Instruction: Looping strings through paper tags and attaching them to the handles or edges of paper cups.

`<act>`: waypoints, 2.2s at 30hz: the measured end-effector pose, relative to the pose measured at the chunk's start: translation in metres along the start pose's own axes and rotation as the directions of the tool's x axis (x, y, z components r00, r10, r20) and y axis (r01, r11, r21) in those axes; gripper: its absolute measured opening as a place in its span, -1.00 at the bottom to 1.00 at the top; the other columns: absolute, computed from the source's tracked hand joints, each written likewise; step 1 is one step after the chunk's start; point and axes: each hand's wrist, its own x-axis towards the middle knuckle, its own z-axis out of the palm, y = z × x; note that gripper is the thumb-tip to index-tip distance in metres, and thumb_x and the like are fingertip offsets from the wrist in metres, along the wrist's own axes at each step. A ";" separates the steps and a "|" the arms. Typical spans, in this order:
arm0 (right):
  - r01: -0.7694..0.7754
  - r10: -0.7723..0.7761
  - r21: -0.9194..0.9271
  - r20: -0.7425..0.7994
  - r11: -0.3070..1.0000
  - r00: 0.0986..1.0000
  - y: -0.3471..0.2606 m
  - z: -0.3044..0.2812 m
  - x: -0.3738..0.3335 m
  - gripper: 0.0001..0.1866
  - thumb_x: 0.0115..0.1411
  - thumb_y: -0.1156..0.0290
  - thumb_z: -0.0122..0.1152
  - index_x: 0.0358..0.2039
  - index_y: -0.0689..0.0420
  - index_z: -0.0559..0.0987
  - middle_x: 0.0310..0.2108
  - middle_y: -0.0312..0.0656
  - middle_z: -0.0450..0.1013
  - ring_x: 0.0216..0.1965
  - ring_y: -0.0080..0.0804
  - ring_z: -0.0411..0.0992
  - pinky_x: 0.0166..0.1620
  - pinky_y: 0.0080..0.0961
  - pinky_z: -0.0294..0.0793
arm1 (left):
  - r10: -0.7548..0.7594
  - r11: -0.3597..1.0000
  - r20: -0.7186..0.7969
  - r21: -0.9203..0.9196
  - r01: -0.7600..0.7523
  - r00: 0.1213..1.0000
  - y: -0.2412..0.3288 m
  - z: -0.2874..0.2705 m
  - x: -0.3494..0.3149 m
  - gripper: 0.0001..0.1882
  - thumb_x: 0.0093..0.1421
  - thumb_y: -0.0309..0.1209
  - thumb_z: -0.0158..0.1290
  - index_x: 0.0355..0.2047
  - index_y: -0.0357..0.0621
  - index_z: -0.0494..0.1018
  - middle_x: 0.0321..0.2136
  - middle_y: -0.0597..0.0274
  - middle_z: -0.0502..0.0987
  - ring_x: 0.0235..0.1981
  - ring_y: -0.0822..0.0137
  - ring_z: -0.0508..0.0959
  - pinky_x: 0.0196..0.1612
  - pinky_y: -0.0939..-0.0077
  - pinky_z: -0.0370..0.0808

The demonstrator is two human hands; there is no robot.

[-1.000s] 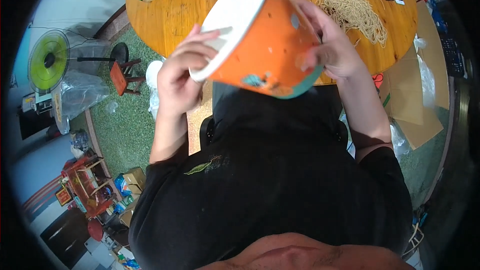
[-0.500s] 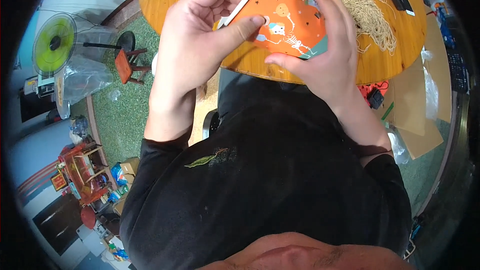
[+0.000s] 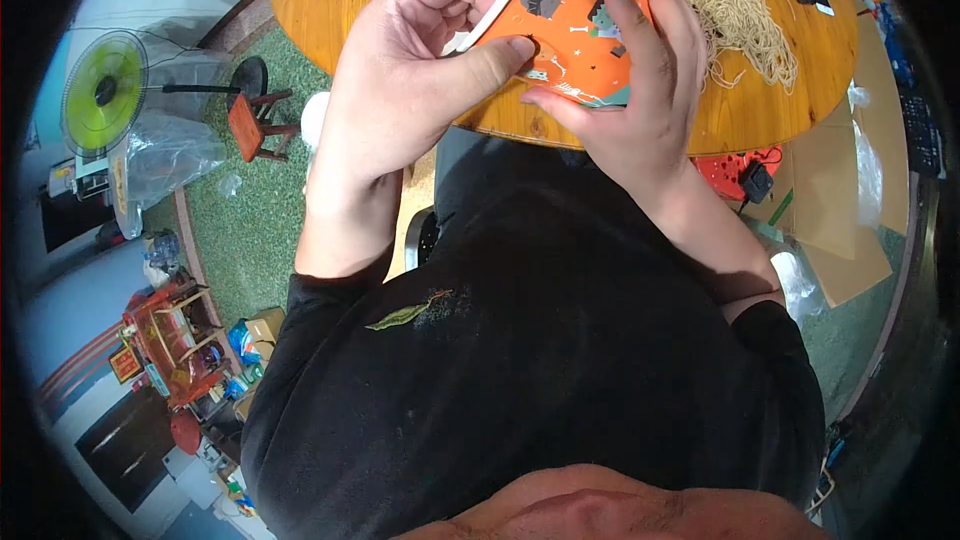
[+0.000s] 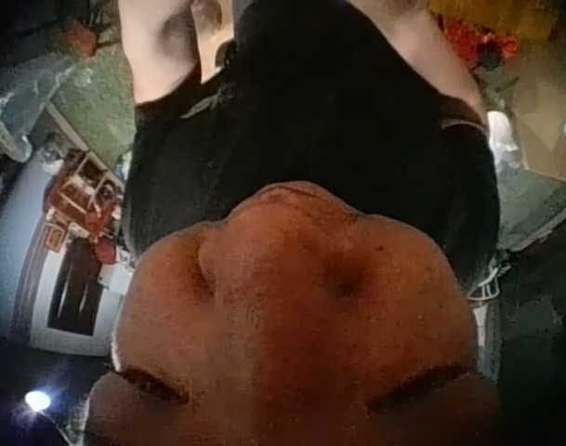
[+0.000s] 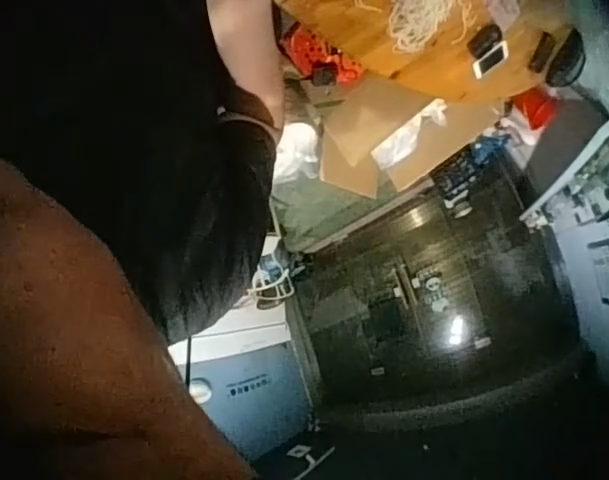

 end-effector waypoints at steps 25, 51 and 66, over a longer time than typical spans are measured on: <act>-0.124 0.114 0.166 0.068 0.978 0.991 0.022 0.026 -0.035 0.19 -0.29 0.13 0.76 0.37 0.11 0.30 0.40 0.07 0.18 0.39 0.12 0.16 0.38 -0.02 0.21 | 0.320 0.809 -0.183 0.563 -0.167 0.930 -0.050 0.013 -0.003 -0.56 0.08 -0.51 0.41 -0.02 -0.26 0.56 -0.26 0.14 0.68 -0.25 0.38 0.68 -0.17 0.53 0.59; -0.002 0.229 -0.293 0.740 0.956 0.632 0.143 -0.061 0.023 -0.86 0.15 0.43 0.28 -0.33 0.17 0.72 -0.25 -0.04 0.57 -0.14 -0.01 0.51 0.00 -0.19 0.49 | 0.605 0.135 0.229 0.914 -0.381 0.762 -0.068 0.002 -0.001 -0.53 0.03 -0.45 0.35 0.01 -0.13 0.59 -0.13 0.14 0.59 -0.10 0.11 0.57 0.05 0.23 0.42; -0.013 0.002 0.049 0.221 0.999 0.975 0.063 -0.066 -0.023 -0.91 0.13 0.47 0.36 -0.32 0.09 0.71 -0.30 -0.22 0.64 -0.26 -0.18 0.58 -0.16 -0.31 0.52 | 0.358 0.881 0.030 0.318 -0.349 0.933 -0.109 0.073 -0.008 -0.49 0.11 -0.63 0.33 0.09 -0.28 0.48 0.08 0.03 0.50 -0.18 0.34 0.62 -0.17 0.55 0.57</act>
